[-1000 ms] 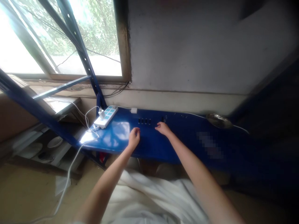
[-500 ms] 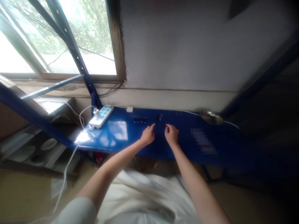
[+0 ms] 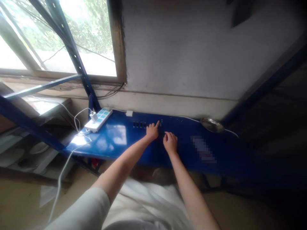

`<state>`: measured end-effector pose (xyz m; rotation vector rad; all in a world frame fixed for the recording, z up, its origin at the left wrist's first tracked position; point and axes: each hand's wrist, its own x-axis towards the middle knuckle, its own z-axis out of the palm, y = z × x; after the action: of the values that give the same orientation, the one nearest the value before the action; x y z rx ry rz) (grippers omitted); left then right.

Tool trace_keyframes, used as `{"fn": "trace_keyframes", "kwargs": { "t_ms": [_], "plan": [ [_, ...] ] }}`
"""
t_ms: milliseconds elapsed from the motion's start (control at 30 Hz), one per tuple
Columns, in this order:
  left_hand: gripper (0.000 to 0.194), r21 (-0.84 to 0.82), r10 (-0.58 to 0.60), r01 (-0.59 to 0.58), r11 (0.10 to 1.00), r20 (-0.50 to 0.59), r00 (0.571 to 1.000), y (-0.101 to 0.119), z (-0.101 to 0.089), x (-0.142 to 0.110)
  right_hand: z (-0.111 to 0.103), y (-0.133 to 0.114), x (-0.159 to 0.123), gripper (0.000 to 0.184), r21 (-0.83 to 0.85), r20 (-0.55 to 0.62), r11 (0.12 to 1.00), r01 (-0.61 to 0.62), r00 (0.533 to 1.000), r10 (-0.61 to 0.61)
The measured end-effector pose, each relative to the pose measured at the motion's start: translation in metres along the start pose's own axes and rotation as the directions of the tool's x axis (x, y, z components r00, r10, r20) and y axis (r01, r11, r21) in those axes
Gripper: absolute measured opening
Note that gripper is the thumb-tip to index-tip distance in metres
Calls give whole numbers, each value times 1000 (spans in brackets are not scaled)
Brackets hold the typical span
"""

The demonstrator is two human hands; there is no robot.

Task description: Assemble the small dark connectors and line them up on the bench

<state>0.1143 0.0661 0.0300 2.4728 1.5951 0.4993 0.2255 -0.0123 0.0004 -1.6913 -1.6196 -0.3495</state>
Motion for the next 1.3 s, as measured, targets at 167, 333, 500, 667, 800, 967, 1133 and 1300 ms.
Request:
{"fn": "trace_keyframes", "kwargs": {
  "t_ms": [167,333,500,667,800,967,1133,1300],
  "plan": [
    [36,-42,44,-46,998,-53,998,0,0,11,-2,-3,1,29,15,65,999,-41,997,40],
    [23,-32,121,-124,992,-61,991,4,-5,17,-1,-2,0,29,12,67,999,-47,997,46],
    [23,-21,143,-143,990,-2,990,7,-12,19,0,0,0,28,-2,69,999,-52,996,52],
    [18,-165,137,-152,975,-101,985,-2,-13,4,3,2,-1,27,-10,93,998,-57,994,58],
    [9,-400,105,-189,897,-223,969,-18,-12,-25,4,3,0,29,13,130,998,-55,990,53],
    [9,-614,-139,-68,786,-283,949,-35,-22,-57,14,7,6,34,102,150,991,-86,986,70],
    [11,-714,-316,1,700,-308,897,-46,-24,-68,36,10,18,36,118,235,979,-167,963,136],
    [19,-774,-357,-15,633,-309,881,-52,-17,-75,53,7,30,34,78,287,964,-253,932,221]
  ]
}}
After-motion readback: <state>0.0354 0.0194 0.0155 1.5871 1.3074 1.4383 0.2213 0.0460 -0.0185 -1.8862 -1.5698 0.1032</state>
